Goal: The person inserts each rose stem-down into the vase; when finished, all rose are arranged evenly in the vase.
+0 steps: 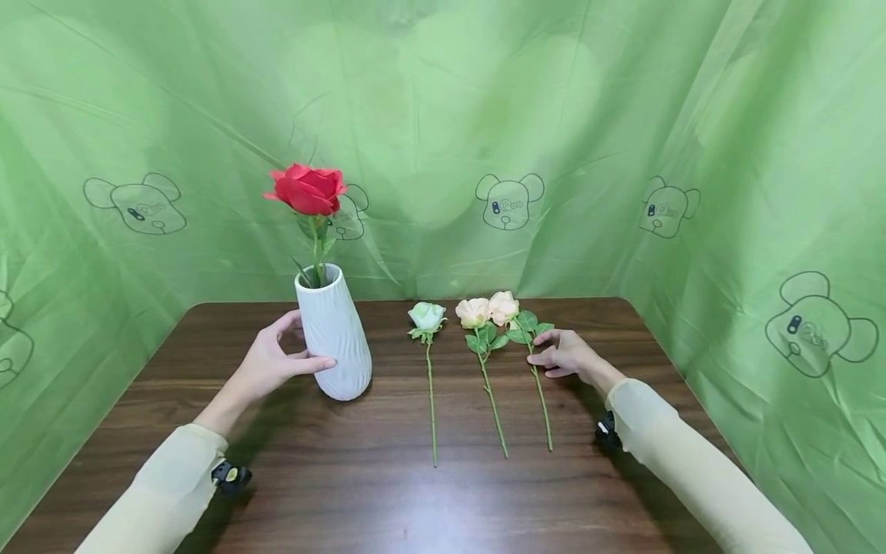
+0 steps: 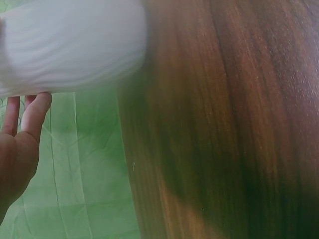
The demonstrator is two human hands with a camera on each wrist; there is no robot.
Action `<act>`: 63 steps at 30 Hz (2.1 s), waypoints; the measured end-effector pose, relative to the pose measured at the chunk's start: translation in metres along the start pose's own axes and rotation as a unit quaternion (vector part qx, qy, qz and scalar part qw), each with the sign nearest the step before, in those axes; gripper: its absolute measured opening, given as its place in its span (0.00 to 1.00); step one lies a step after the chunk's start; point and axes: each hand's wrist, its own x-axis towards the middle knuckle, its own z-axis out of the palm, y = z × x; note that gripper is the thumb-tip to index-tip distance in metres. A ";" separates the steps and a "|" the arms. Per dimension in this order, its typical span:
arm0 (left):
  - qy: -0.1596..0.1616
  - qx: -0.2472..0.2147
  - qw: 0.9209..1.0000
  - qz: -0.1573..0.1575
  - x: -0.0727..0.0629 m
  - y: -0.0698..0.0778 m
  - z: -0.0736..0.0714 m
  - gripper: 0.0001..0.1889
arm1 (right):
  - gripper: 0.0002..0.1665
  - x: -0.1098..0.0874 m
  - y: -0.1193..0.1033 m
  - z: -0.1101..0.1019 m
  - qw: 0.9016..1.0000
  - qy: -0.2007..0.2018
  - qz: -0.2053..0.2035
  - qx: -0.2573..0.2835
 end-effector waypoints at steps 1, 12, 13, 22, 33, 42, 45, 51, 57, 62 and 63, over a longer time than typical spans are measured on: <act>0.000 -0.001 1.000 -0.001 0.000 0.000 0.000 0.40 | 0.30 0.000 0.000 0.000 1.000 0.001 0.000 0.002; -0.005 0.000 1.000 -0.001 0.002 0.000 0.000 0.39 | 0.34 -0.004 -0.002 0.000 1.000 -0.018 -0.009 -0.011; -0.004 -0.002 1.000 -0.003 0.002 0.001 0.000 0.39 | 0.34 -0.004 -0.002 0.000 1.000 -0.020 -0.011 -0.011; -0.006 0.010 1.000 0.004 0.002 0.001 -0.001 0.39 | 0.34 -0.001 -0.003 -0.001 1.000 -0.020 -0.001 -0.003; -0.003 0.008 1.000 0.001 -0.001 0.003 -0.001 0.39 | 0.33 -0.004 -0.006 0.005 1.000 -0.009 0.006 -0.006; -0.004 0.015 1.000 0.005 -0.003 0.004 -0.001 0.40 | 0.32 -0.007 -0.011 0.007 1.000 0.004 0.011 -0.012; -0.002 0.021 1.000 0.007 -0.004 0.003 -0.003 0.40 | 0.31 -0.007 -0.013 0.007 1.000 0.009 0.012 -0.008; 0.002 0.024 1.000 0.009 -0.003 0.002 -0.004 0.39 | 0.31 -0.005 -0.014 0.006 1.000 0.010 0.010 0.011; -0.005 0.020 1.000 0.006 -0.002 -0.002 -0.002 0.40 | 0.33 -0.007 -0.012 0.001 0.999 -0.010 0.013 0.041; -0.006 0.019 1.000 0.010 -0.001 -0.003 -0.001 0.40 | 0.35 -0.010 -0.016 0.001 0.997 -0.030 0.002 0.076; -0.005 0.019 1.000 0.009 -0.001 -0.002 -0.001 0.40 | 0.35 -0.011 -0.017 0.001 0.996 -0.035 0.000 0.081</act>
